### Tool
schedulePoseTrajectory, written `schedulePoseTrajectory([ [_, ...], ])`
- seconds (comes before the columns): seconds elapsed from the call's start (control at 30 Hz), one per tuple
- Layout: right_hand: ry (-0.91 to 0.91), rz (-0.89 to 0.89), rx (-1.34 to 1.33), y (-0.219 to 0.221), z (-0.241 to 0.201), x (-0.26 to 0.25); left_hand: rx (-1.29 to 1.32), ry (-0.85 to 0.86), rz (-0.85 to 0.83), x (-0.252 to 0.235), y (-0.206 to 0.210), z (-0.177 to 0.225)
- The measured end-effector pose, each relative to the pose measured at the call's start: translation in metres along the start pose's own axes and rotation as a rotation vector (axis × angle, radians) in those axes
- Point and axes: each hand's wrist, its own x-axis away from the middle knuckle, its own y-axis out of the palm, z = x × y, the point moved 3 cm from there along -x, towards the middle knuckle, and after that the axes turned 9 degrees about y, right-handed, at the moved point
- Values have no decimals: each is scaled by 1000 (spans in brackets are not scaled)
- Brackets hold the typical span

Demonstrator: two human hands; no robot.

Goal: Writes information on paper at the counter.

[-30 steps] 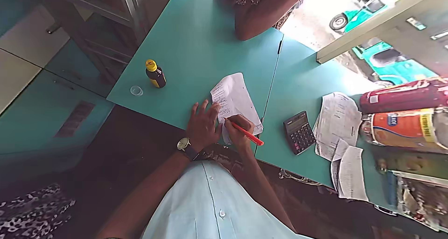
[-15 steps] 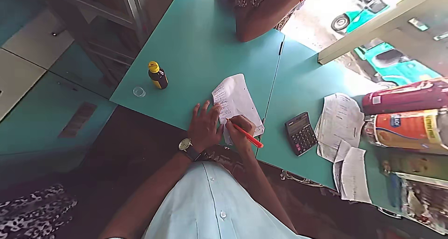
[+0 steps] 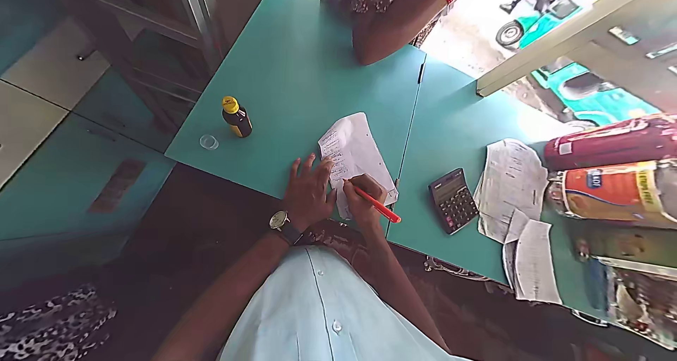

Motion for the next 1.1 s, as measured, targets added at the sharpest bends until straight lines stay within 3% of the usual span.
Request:
schedulePoseTrajectory([
  [0.2, 5, 6, 7, 1, 0, 2, 9, 3, 1, 0, 0, 0],
  [0.37, 62, -37, -210, -14, 0, -6, 14, -14, -22, -1, -3, 0],
  [0.5, -22, -140, -76, -18, 12, -14, 12, -7, -18, 1, 0, 1],
  [1.1, -56, -105, -24, -15, 16, -15, -14, -1, 0, 1, 2, 1],
])
